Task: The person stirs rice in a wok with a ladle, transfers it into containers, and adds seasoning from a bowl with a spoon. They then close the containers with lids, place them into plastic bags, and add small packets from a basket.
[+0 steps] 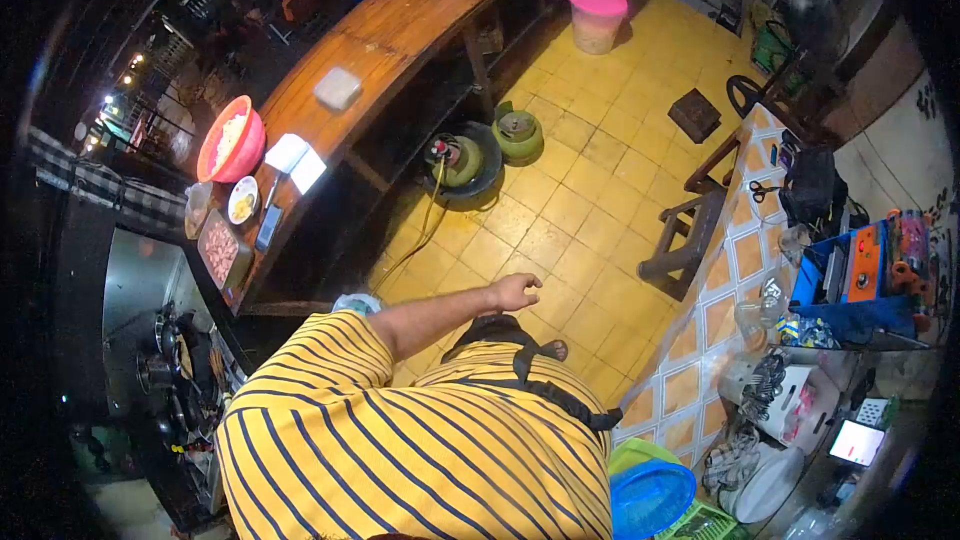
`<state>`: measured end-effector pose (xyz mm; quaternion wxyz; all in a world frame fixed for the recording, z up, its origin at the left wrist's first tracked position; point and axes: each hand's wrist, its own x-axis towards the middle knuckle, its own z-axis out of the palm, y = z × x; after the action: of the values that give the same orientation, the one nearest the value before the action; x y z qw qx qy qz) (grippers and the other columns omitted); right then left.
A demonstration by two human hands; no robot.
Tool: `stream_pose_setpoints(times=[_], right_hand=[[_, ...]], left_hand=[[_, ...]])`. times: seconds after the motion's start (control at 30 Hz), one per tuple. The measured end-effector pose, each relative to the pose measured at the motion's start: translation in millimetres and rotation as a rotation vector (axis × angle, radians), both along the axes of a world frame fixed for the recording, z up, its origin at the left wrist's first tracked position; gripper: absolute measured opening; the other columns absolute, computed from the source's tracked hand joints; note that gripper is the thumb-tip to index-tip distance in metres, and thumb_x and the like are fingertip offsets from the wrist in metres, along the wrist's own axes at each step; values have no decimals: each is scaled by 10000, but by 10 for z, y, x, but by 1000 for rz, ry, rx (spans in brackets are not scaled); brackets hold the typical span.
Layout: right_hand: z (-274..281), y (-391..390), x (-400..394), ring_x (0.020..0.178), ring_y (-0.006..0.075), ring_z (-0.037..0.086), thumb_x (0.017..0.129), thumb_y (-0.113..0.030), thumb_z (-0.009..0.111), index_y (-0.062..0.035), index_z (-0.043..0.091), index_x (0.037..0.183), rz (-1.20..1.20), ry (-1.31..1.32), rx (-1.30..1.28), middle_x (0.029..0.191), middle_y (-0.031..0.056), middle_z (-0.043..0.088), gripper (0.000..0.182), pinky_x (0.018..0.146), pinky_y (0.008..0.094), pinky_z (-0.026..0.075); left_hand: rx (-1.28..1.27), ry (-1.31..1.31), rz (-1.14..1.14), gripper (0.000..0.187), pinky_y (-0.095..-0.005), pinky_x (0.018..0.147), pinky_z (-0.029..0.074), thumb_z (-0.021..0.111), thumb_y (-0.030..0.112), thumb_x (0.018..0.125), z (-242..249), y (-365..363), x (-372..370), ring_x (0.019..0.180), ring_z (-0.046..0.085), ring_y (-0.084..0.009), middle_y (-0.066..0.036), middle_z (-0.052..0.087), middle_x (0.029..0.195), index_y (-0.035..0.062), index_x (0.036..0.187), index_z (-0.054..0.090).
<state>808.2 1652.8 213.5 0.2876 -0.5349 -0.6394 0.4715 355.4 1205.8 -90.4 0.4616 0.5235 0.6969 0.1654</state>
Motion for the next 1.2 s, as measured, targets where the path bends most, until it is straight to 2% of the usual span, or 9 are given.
stream_pose_setpoints(times=[0.43,0.57,0.6,0.63,0.67,0.73,0.93,1.13,1.2], right_hand=[[350,-878,721,751,136,576,871,-469,617,-94,645,1029,-149,97,49,895,11,624,408,643,308,478],[1449,-3706,2619,759,141,582,872,-466,616,-89,646,1040,-730,-78,167,904,14,629,413,650,310,483],[1844,-4830,2782,762,142,584,873,-465,616,-88,646,1043,-916,-151,207,906,15,631,414,652,311,484],[2264,-5779,2710,764,143,585,873,-464,616,-87,646,1046,-1088,-226,252,909,15,632,416,653,312,485],[2254,-6056,3485,764,143,585,873,-464,616,-87,646,1046,-1238,-301,285,909,15,632,416,653,312,485],[2238,-6153,4171,845,243,636,829,-202,573,88,611,1108,-1471,-409,38,1006,156,653,404,764,363,501],[2133,-6082,3118,899,213,632,857,-55,522,78,590,1143,-1425,-326,261,1026,134,659,322,785,355,494],[2137,-5957,2031,890,138,606,861,-46,584,18,582,1186,-1115,-522,406,1028,71,658,331,789,273,475],[1996,-5307,476,913,139,600,869,-50,574,10,546,1220,-1098,-564,656,1012,73,646,357,784,274,476]], left_hand=[[-97,-135,-19,495,-394,939,467,657,297,829,-124,412,-66,1100,591,-307,-201,623,1156,13,1221,553],[-208,-340,-53,366,-308,700,529,601,220,884,-119,455,-44,861,620,-208,-101,635,915,-17,1162,577],[-93,-300,68,271,-292,582,478,588,189,885,-278,392,-9,673,571,-136,-12,575,761,11,1089,600],[-161,-270,-116,218,-269,522,407,586,185,881,-302,482,-57,616,493,-81,27,517,715,47,1048,601],[-266,-230,-26,194,-251,546,406,580,181,872,115,502,106,672,502,-87,12,547,778,83,1038,602],[-317,-314,41,235,-230,521,395,574,164,879,11,542,109,680,496,-70,40,540,831,116,1109,566],[-243,-417,-8,268,-240,573,421,583,152,903,135,797,192,753,540,-82,14,567,941,89,1160,542],[53,-583,-235,339,-292,801,496,618,81,887,1094,976,815,963,586,-145,-47,599,1118,43,1217,551],[108,-731,-412,370,-326,941,470,589,43,905,1780,928,1093,1085,566,-187,-88,572,1218,20,1266,513]])
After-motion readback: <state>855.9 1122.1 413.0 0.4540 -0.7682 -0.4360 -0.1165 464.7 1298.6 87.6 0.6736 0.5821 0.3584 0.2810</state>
